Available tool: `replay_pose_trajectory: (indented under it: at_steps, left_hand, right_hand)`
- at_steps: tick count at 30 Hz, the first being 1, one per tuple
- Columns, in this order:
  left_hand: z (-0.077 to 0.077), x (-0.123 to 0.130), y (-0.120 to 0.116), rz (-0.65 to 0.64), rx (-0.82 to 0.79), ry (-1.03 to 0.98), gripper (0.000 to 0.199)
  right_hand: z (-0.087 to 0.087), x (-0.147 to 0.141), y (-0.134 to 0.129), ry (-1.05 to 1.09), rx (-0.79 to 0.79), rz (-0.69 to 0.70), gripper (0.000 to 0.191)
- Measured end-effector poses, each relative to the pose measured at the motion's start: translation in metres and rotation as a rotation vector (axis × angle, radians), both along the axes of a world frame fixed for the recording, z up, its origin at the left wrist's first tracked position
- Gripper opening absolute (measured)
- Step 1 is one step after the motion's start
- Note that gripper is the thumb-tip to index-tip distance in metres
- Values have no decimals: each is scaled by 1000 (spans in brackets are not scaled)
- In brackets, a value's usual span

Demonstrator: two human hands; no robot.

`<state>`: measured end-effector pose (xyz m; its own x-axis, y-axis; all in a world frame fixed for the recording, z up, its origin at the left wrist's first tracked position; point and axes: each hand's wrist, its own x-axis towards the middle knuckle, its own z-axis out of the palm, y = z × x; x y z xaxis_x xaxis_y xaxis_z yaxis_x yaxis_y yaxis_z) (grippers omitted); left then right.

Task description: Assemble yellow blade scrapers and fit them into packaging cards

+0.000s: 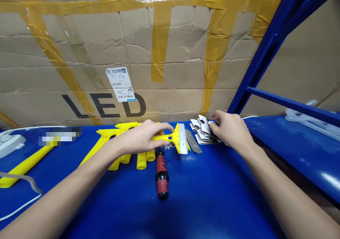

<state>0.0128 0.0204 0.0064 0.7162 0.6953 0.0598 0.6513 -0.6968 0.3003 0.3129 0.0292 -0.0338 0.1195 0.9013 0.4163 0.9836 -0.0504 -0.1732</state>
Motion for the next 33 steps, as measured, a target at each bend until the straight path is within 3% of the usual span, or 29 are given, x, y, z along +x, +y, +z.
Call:
replay_pose_trajectory:
  at_steps: [4, 8, 11, 15, 21, 25, 28, 33]
  left_hand:
    - [2, -7, 5, 5, 0, -8, 40]
    - [4, -15, 9, 49, -6, 4, 42]
    - [5, -17, 10, 71, 10, 16, 44]
    - [4, -17, 10, 47, 18, 32, 40]
    - [3, -15, 10, 13, 3, 11, 40]
    - [2, -17, 11, 19, 3, 22, 39]
    - [1, -18, 11, 21, -2, 30, 39]
    - [1, -20, 12, 23, -6, 26, 40]
  right_hand:
    - [7, -27, -11, 49, 158, 184, 16]
    - [2, -53, -17, 105, 7, 347, 18]
    - [-7, -65, -19, 178, -160, 347, 18]
    - [-15, -71, -19, 192, -218, 337, 25]
    - [-16, -72, -19, 143, -170, 275, 34]
    - [-11, -69, -20, 153, 8, 283, 30]
    - [-4, -67, -20, 312, 63, 309, 32]
    - [2, -66, -20, 629, -73, 336, 23]
